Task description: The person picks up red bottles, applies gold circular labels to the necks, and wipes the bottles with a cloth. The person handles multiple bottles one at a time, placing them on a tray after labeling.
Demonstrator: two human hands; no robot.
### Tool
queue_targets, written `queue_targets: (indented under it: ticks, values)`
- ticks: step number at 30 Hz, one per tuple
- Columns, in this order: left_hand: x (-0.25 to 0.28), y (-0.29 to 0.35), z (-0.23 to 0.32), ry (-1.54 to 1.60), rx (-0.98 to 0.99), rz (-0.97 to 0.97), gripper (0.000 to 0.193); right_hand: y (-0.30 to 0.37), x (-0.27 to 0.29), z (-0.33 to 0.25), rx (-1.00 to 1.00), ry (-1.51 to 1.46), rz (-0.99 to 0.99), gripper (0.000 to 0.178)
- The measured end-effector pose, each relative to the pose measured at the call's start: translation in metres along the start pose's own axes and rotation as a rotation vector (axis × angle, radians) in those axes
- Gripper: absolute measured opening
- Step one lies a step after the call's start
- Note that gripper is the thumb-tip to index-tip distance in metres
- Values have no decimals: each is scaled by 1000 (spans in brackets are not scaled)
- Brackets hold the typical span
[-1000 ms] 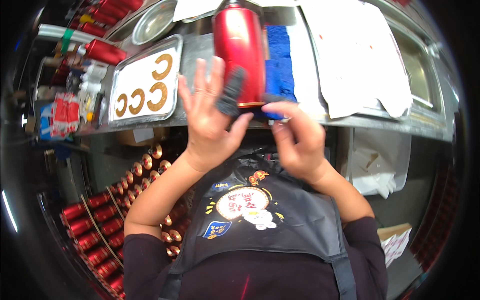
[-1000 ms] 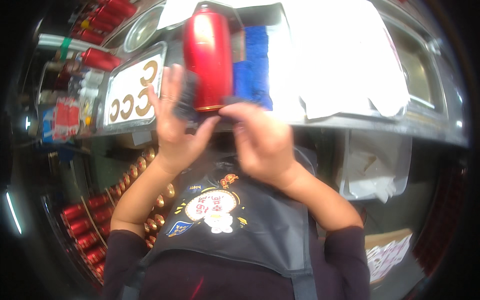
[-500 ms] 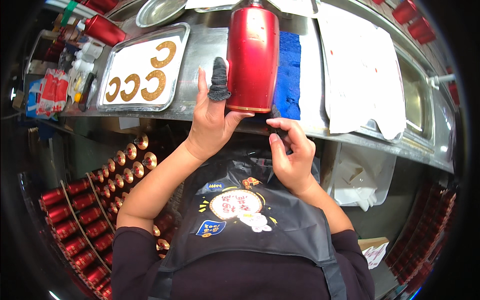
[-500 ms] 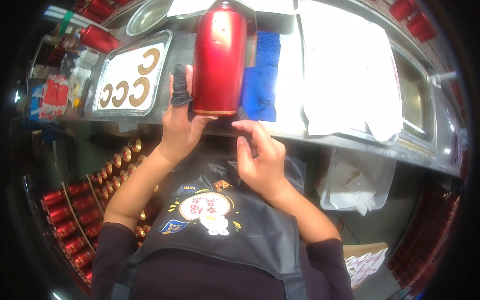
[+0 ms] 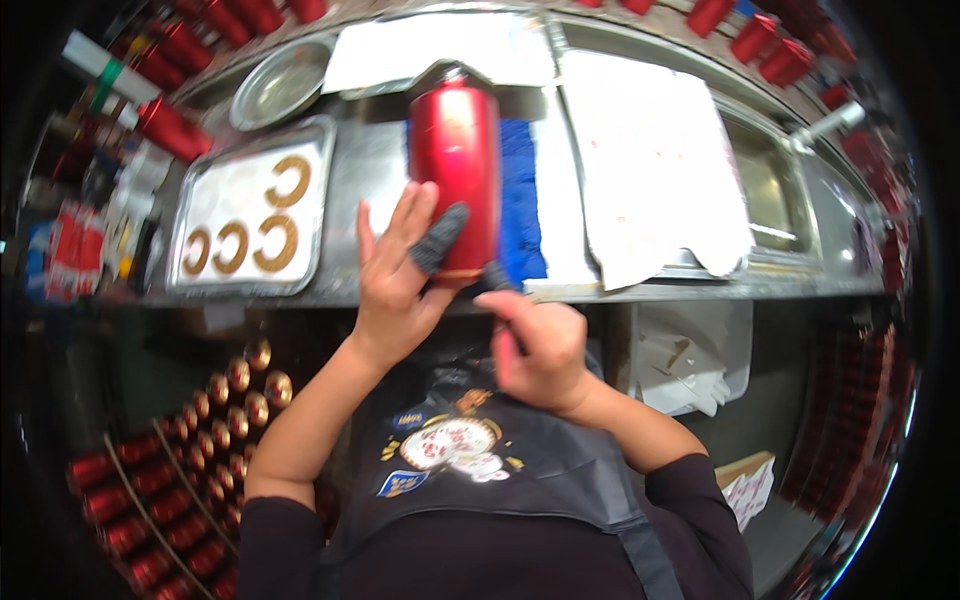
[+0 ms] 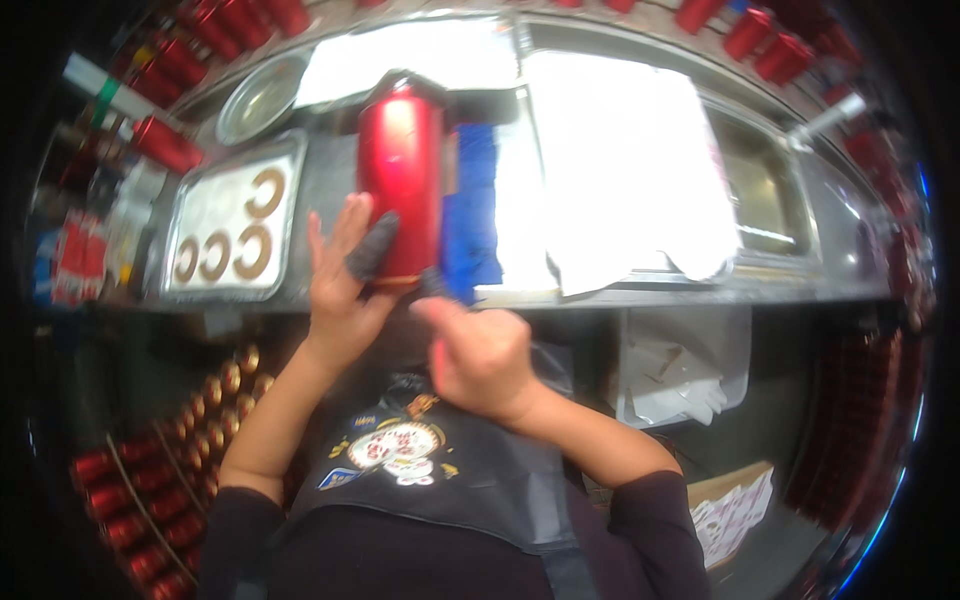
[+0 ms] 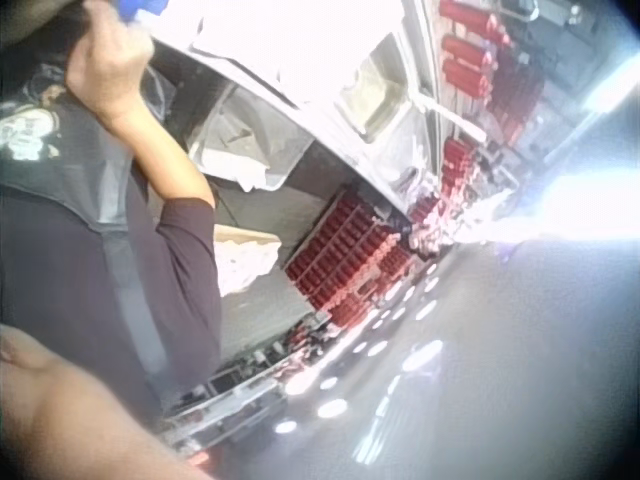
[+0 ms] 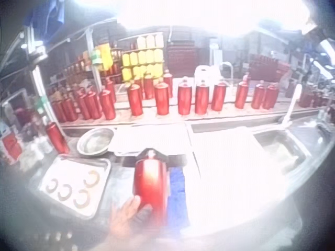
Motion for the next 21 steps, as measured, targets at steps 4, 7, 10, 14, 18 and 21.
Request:
queue_targets:
  ticks: [4,7,10,14,18,21]
  values:
    - [-5,-11,3,-12,-57,13,67,-9,6,-4,61,111,-85,44]
    - [-4,-9,4,15,-60,32,64,-24,6,-13,129,168,-179,41]
    - [-4,-6,5,32,-49,34,82,-33,12,-18,104,-101,-294,32]
    - [-3,0,7,111,-26,38,91,-32,46,17,-93,-399,-221,25]
    - [0,-5,9,196,12,10,95,-53,111,134,-500,24,-10,19]
    - [2,-11,8,177,-14,9,97,-85,157,233,-818,367,25,29]
Point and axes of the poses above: each hand's wrist, its own y-axis away from the middle knuckle, its own x-axis out of the back of the hand, z = x × y, the point moved 1 cm from there along -y, towards the middle knuckle, and after that the axes turned 11 degrees about -z, right-handed, at the moved point
